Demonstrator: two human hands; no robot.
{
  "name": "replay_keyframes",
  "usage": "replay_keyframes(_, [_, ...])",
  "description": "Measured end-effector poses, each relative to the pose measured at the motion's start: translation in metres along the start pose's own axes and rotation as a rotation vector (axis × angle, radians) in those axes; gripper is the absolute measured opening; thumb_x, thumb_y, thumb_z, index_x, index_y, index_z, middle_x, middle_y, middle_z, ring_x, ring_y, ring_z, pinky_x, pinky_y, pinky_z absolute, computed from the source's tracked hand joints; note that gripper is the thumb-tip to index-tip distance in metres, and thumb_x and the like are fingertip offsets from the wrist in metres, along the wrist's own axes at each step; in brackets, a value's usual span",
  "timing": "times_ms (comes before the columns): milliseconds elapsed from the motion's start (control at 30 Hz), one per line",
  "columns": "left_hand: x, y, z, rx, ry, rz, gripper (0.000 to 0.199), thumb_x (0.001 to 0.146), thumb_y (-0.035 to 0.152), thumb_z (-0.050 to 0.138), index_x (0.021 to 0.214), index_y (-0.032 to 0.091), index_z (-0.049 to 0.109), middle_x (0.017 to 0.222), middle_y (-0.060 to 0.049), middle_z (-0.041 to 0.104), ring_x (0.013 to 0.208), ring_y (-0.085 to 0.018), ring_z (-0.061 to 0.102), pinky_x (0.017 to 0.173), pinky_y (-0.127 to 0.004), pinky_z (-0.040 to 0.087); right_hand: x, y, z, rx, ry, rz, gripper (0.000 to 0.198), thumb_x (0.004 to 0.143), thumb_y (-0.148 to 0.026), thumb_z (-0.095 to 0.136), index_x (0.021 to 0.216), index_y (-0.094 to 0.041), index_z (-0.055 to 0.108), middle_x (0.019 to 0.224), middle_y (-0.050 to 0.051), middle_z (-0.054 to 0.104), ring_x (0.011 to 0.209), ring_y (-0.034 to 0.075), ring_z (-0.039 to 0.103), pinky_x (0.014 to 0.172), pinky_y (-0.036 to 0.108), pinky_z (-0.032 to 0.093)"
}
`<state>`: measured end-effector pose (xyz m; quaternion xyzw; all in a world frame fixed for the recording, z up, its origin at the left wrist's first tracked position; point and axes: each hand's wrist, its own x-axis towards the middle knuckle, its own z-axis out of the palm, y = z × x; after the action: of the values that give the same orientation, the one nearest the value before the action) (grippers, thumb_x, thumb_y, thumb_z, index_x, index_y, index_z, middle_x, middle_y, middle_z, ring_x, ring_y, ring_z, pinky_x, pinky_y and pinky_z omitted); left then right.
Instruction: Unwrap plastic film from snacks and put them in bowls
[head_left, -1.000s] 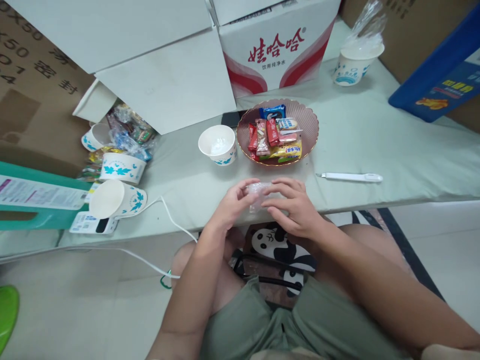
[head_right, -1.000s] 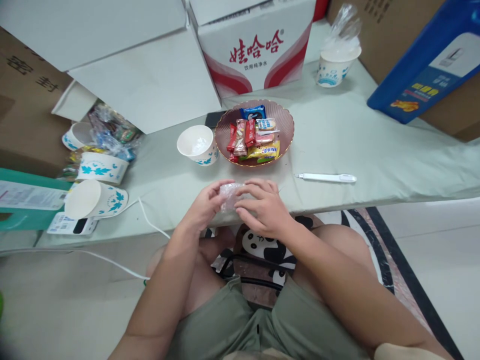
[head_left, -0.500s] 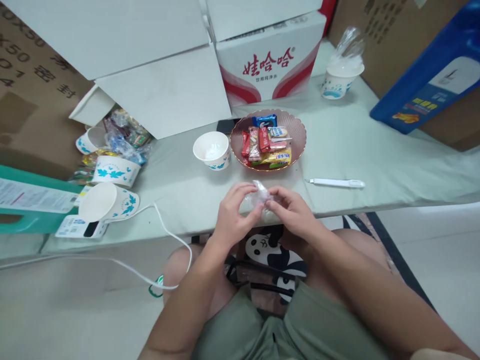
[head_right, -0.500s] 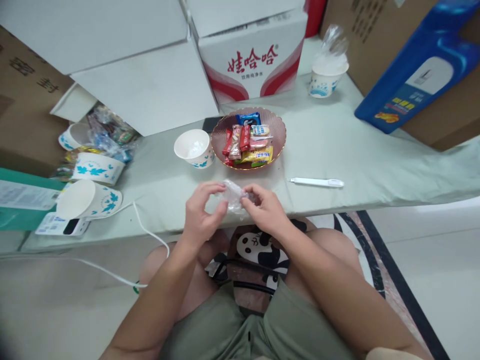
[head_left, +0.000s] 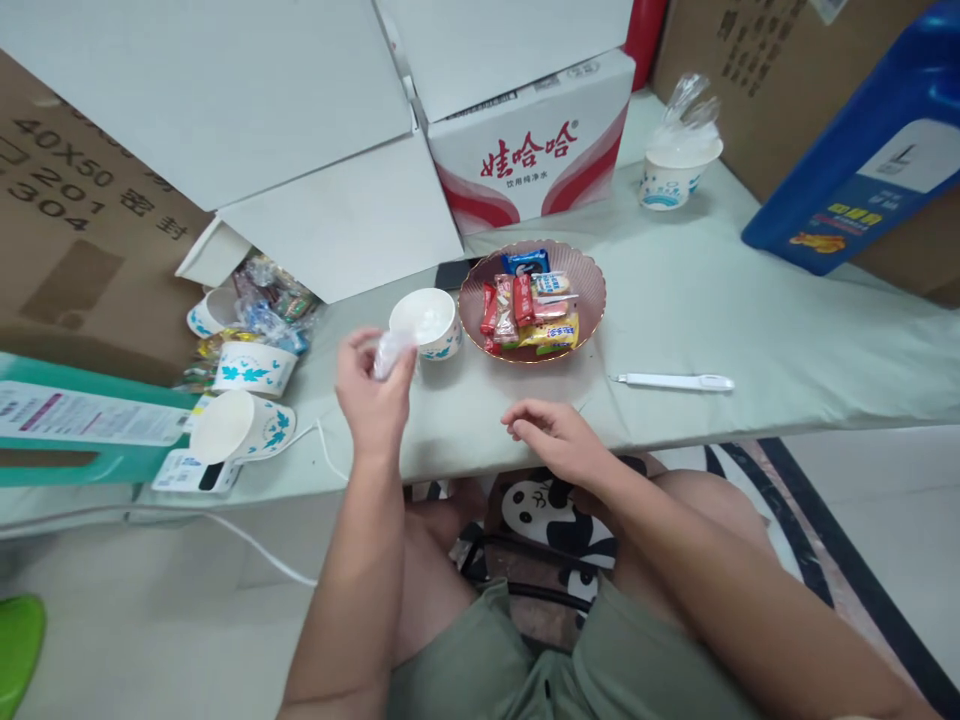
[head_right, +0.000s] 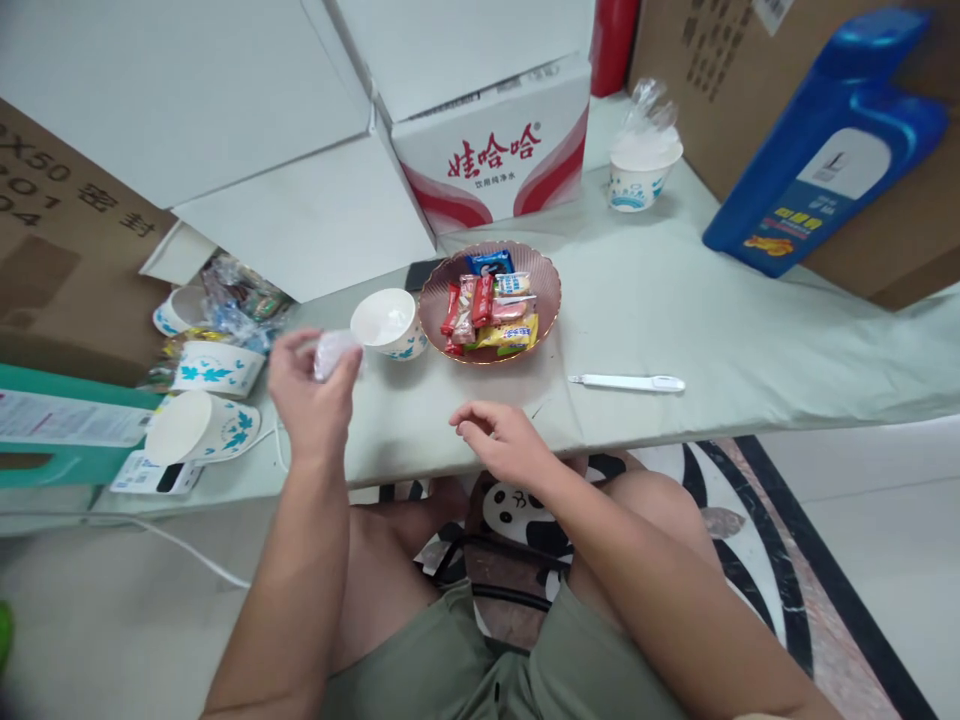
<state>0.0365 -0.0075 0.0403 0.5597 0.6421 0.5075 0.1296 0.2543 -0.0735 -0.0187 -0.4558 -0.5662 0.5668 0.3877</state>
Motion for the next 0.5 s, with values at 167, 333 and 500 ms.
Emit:
replay_keyframes(167, [0.066,0.008,0.030,0.412,-0.099,0.081,0.030,0.068,0.016,0.075,0.097,0.019,0.069,0.095,-0.008,0.064,0.095,-0.026,0.064,0.094,-0.040,0.050,0.003,0.001,0.008,-0.024,-0.047,0.047,0.018,0.082,-0.029,0.053,0.085,-0.020,0.069,0.068,-0.001,0.062,0.061,0.014,0.051,0.060,0.027,0.038])
replay_keyframes(333, [0.099,0.021,0.054,0.775,-0.563,-0.032,0.035,0.072,0.016,0.067,0.106,0.020,0.075,0.102,-0.012,0.071,0.103,-0.031,0.067,0.095,-0.039,0.050,0.008,-0.002,0.009,-0.056,-0.068,0.090,0.020,0.083,-0.026,0.051,0.085,-0.019,0.070,0.065,-0.002,0.060,0.056,0.012,0.047,0.058,0.026,0.035])
replay_keyframes(500, [0.113,0.027,0.065,0.970,-0.867,-0.078,0.038,0.072,0.016,0.061,0.107,0.020,0.076,0.109,-0.008,0.077,0.101,-0.026,0.069,0.084,-0.027,0.051,0.007,-0.006,0.010,-0.055,-0.091,0.105,0.021,0.085,-0.026,0.050,0.086,-0.018,0.069,0.060,-0.004,0.053,0.053,0.011,0.042,0.056,0.025,0.032])
